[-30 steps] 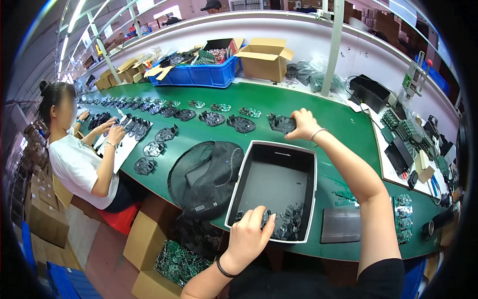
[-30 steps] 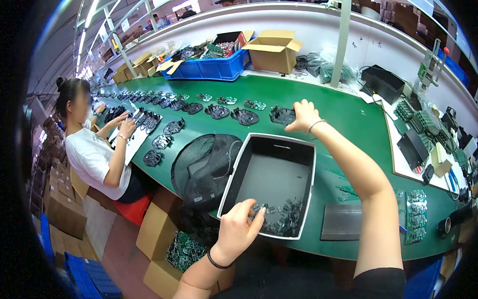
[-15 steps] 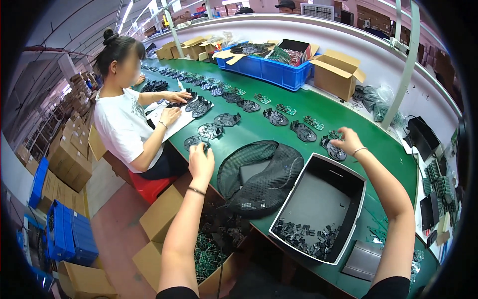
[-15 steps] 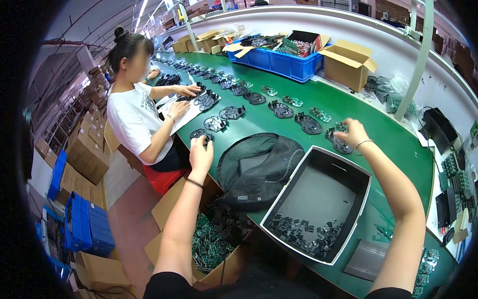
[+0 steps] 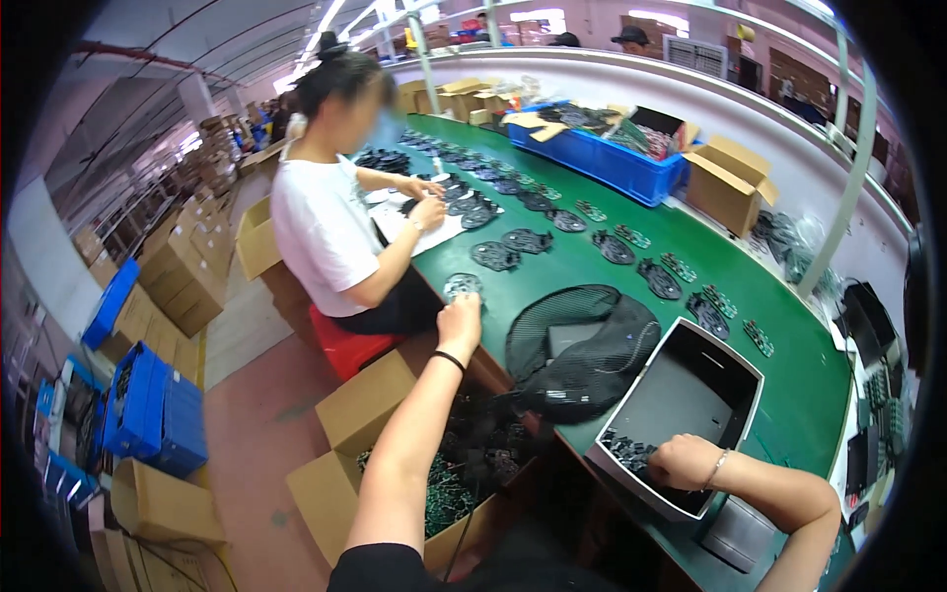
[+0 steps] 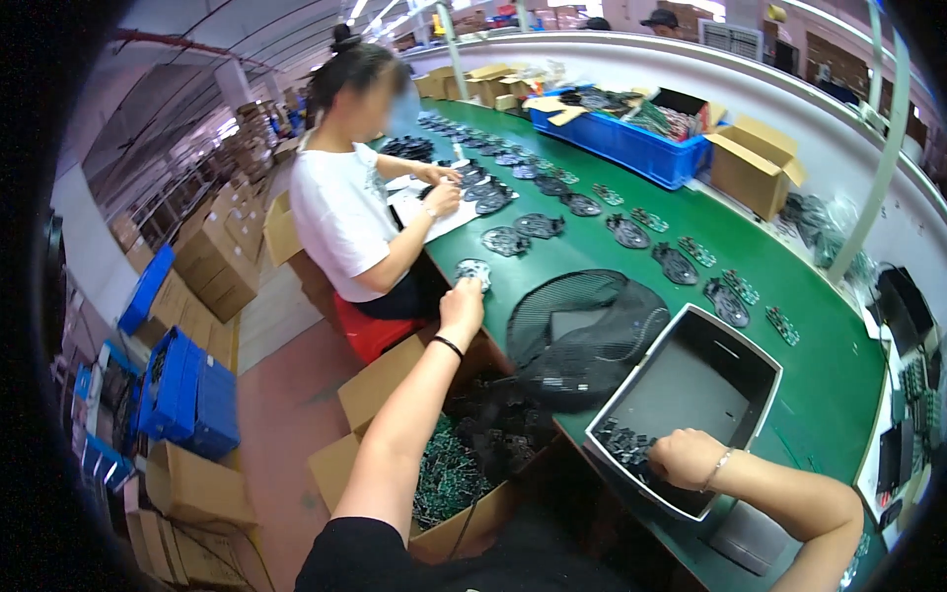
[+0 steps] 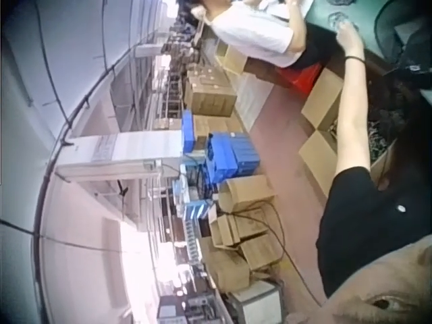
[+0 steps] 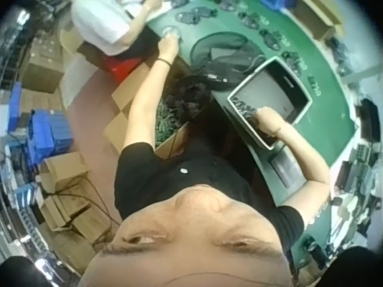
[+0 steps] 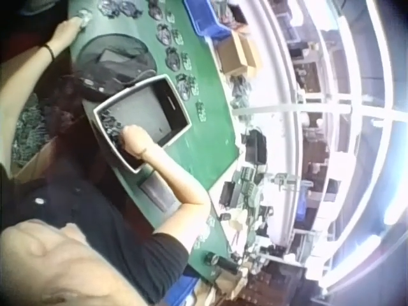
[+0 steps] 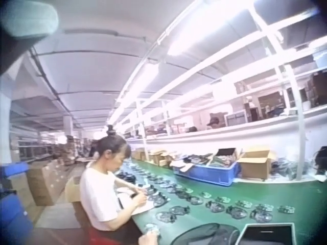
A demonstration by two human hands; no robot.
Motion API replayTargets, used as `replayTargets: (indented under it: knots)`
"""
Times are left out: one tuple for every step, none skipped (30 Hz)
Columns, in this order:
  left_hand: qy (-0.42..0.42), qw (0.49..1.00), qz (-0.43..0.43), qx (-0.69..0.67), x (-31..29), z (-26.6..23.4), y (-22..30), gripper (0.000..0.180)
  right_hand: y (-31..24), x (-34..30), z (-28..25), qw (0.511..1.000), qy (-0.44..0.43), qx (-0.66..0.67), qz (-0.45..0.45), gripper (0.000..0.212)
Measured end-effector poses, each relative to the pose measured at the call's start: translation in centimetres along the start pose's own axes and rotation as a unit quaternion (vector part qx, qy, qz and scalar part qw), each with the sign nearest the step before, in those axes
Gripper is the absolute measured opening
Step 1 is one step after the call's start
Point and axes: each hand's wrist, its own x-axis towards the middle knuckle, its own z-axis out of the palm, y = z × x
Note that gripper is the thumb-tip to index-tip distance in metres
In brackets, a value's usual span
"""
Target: The person assembles computer mouse components by joining PCBs with plastic bases and separating PCB panels using pliers.
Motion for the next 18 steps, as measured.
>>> replayTargets:
  knots:
    - [0.007, 1.0, 0.005, -0.01, -0.7, -1.0, 0.3, 0.008, -0.1, -0.1, 0.1, 1.0, 0.007, -0.006, 0.015, 0.018]
    - [0.024, 0.999, 0.02, -0.032, -1.5, -1.2, -0.2, 0.011, -0.4, -0.2, 0.0, 1.0, 0.008, -0.013, 0.007, 0.018]
    - [0.032, 0.998, 0.036, -0.034, -2.1, -1.5, -0.8, 0.01, -0.9, -0.6, -0.1, 1.0, 0.022, -0.017, 0.005, 0.017]
    - [0.04, 0.997, 0.052, -0.037, -2.8, -1.7, -1.3, 0.01, -1.2, -0.8, 0.0, 0.999, 0.036, -0.021, 0.004, 0.016]
    - [0.046, 0.996, 0.057, -0.052, -3.7, -2.0, -1.9, 0.008, -0.9, -0.5, 0.6, 0.999, 0.025, -0.045, -0.001, 0.017]
    - [0.05, 0.996, 0.055, -0.052, -4.3, -2.6, -2.1, 0.008, -1.1, -0.7, 0.6, 0.998, 0.027, -0.049, -0.001, 0.017]
    - [0.069, 0.993, 0.06, -0.076, -4.9, -3.2, -2.3, 0.008, -1.3, -0.9, 0.5, 0.998, 0.04, -0.041, 0.0, 0.017]
    - [0.088, 0.989, 0.066, -0.099, -5.5, -3.7, -2.4, 0.009, -1.5, -1.2, 0.5, 0.998, 0.053, -0.031, 0.001, 0.017]
    - [0.114, 0.982, 0.061, -0.139, -6.2, -4.5, -2.6, 0.009, -1.8, -1.6, 0.1, 0.998, 0.065, -0.012, 0.006, 0.017]
    - [0.113, 0.982, 0.06, -0.138, -6.6, -6.0, -2.0, 0.009, -2.0, -2.0, -0.5, 0.997, 0.076, 0.009, 0.014, 0.017]
    - [0.124, 0.975, 0.086, -0.163, -7.3, -7.3, -1.4, 0.01, -1.8, -2.2, -0.5, 0.994, 0.095, 0.046, -0.011, 0.013]
    - [0.136, 0.965, 0.117, -0.191, -7.6, -8.9, -0.1, 0.01, -1.4, -2.7, -0.3, 0.994, 0.096, 0.048, -0.006, 0.013]
    - [0.143, 0.955, 0.131, -0.225, -8.0, -10.2, 1.0, 0.011, -0.8, -3.0, 0.1, 0.988, 0.131, 0.078, -0.014, 0.011]
    - [0.142, 0.947, 0.155, -0.242, -8.3, -11.3, 2.4, 0.012, -0.5, -3.2, 0.4, 0.98, 0.166, 0.11, -0.018, 0.01]
    - [0.14, 0.938, 0.179, -0.264, -8.7, -12.4, 3.7, 0.013, -0.4, -3.7, 0.1, 0.967, 0.197, 0.163, -0.023, 0.009]
    - [0.136, 0.925, 0.204, -0.289, -9.1, -13.3, 5.1, 0.014, -0.2, -4.1, -0.3, 0.957, 0.216, 0.194, -0.021, 0.011]
    - [0.122, 0.92, 0.217, -0.302, -9.7, -14.3, 6.5, 0.014, 0.1, -4.5, -0.5, 0.941, 0.248, 0.23, -0.006, 0.012]
    - [0.109, 0.916, 0.232, -0.308, -10.3, -15.2, 7.6, 0.014, 0.6, -4.7, -0.6, 0.926, 0.292, 0.241, -0.017, 0.012]
